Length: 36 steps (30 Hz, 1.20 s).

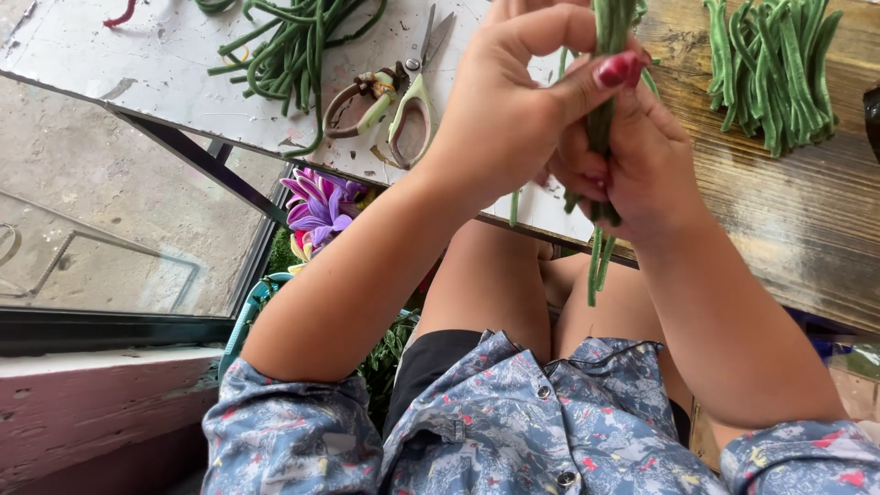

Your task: The person trims long green plant stems using shears, cutting them into shorter pieces and arranging them into a neat pile on the table. The person repeatedly picks up stems, aligns them, and cuts them to a uniform length.

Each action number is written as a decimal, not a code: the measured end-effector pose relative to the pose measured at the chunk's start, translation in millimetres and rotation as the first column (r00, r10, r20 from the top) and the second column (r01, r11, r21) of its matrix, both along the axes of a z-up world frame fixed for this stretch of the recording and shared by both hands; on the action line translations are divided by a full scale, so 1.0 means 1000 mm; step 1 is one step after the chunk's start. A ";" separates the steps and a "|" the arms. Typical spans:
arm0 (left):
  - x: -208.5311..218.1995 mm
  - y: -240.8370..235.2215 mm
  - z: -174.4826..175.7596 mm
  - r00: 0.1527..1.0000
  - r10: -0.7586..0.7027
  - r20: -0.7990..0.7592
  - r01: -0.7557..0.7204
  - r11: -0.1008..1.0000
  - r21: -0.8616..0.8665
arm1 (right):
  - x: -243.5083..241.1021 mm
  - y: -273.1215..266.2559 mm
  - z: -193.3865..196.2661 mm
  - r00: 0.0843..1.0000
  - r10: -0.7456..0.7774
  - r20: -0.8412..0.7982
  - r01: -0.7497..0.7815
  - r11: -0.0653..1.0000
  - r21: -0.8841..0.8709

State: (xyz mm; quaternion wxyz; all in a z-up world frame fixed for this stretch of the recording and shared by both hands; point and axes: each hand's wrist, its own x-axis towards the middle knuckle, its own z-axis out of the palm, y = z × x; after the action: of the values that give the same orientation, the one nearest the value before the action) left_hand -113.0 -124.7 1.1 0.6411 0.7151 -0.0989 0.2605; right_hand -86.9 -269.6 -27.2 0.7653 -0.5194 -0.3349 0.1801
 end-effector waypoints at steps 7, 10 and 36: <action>-0.001 0.009 0.000 0.910 -0.404 -0.096 0.372 0.896 -0.242 | -0.008 -0.002 -0.006 0.892 0.275 -0.359 -0.275 0.960 0.051; 0.000 0.017 -0.008 0.878 -0.469 -0.093 0.417 0.846 -0.331 | -0.016 -0.009 -0.017 0.865 0.355 -0.354 -0.359 0.932 0.056; -0.023 0.092 -0.062 0.927 0.367 0.079 -0.328 0.690 0.645 | -0.049 -0.019 -0.122 0.873 0.251 -0.419 -0.199 0.966 0.164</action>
State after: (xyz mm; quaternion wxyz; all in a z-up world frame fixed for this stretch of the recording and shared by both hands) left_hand -136.4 -32.2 -61.3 0.2954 0.9045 -0.0278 0.3064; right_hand -136.3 -288.5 -149.0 0.8233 -0.3782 -0.2231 0.3597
